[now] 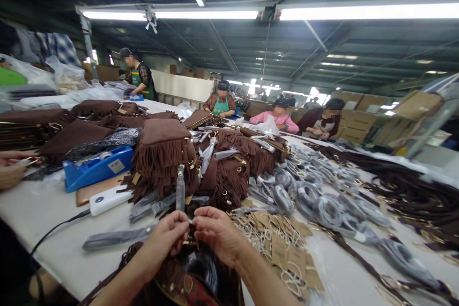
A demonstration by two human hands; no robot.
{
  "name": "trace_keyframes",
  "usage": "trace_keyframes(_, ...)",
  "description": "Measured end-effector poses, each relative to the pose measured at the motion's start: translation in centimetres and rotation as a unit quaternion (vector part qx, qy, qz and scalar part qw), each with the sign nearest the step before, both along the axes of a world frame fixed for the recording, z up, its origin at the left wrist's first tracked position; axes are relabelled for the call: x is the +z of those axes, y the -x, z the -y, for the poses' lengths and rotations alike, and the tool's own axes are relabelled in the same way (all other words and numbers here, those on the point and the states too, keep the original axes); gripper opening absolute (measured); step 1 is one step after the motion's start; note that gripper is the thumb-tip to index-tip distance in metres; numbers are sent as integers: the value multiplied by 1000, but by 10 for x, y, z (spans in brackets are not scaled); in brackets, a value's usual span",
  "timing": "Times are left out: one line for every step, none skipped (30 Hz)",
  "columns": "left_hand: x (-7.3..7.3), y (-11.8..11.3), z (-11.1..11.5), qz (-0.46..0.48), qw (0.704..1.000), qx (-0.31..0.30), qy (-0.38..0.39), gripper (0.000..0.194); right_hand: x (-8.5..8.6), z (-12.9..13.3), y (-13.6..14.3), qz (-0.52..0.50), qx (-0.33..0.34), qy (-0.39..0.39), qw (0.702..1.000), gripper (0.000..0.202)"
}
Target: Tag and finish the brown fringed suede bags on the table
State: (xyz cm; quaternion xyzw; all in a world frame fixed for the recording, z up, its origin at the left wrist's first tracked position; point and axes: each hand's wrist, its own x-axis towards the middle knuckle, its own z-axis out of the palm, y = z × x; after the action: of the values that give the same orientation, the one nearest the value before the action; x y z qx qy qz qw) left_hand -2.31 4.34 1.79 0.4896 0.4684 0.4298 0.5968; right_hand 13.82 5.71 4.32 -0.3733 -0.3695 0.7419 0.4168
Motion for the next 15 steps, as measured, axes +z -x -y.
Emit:
trace_keyframes(0, 2, 0, 21, 999, -10, 23, 27, 0, -1, 2, -14, 0, -4, 1000, 40)
trace_keyframes(0, 3, 1, 38, 998, -24, 37, 32, 0, -2, 4, -23, 3, -10, 1000, 40)
trace_keyframes(0, 5, 2, 55, 997, -39, 47, 36, 0, -3, 6, -29, 8, -16, 999, 40)
trace_keyframes(0, 6, 3, 71, 994, -55, 57, 38, 0, -3, 8, -34, 14, -25, 999, 41)
trace_keyframes(0, 7, 3, 82, 992, -70, 65, 38, 1, -4, 10, -36, 20, -37, 998, 41)
trace_keyframes(-1, 6, 4, 88, 990, -80, 71, 36, 2, -4, 12, -34, 27, -50, 998, 41)
trace_keyframes(-2, 5, 4, 92, 989, -83, 77, 32, 3, -4, 14, -30, 32, -66, 997, 41)
trace_keyframes(-2, 4, 4, 97, 988, -80, 83, 30, 4, -4, 16, -24, 37, -81, 996, 40)
trace_keyframes(-3, 2, 4, 105, 988, -76, 88, 28, 6, -3, 18, -17, 41, -95, 994, 39)
trace_keyframes(-4, 0, 4, 114, 987, -69, 87, 28, 8, -2, 20, -11, 47, -105, 993, 39)
trace_keyframes(-4, -1, 4, 121, 987, -61, 84, 28, 10, -2, 21, -5, 54, -111, 992, 39)
trace_keyframes(-4, -2, 5, 123, 988, -56, 79, 28, 12, -1, 22, -4, 60, -113, 992, 39)
trace_keyframes(-4, -3, 5, 122, 988, -56, 75, 27, 13, -2, 21, -5, 58, -115, 992, 40)
trace_keyframes(-5, -3, 5, 119, 989, -56, 71, 26, 13, -2, 20, -4, 46, -117, 992, 41)
trace_keyframes(-5, -2, 5, 116, 989, -55, 69, 25, 13, -3, 18, 7, 21, -122, 992, 41)
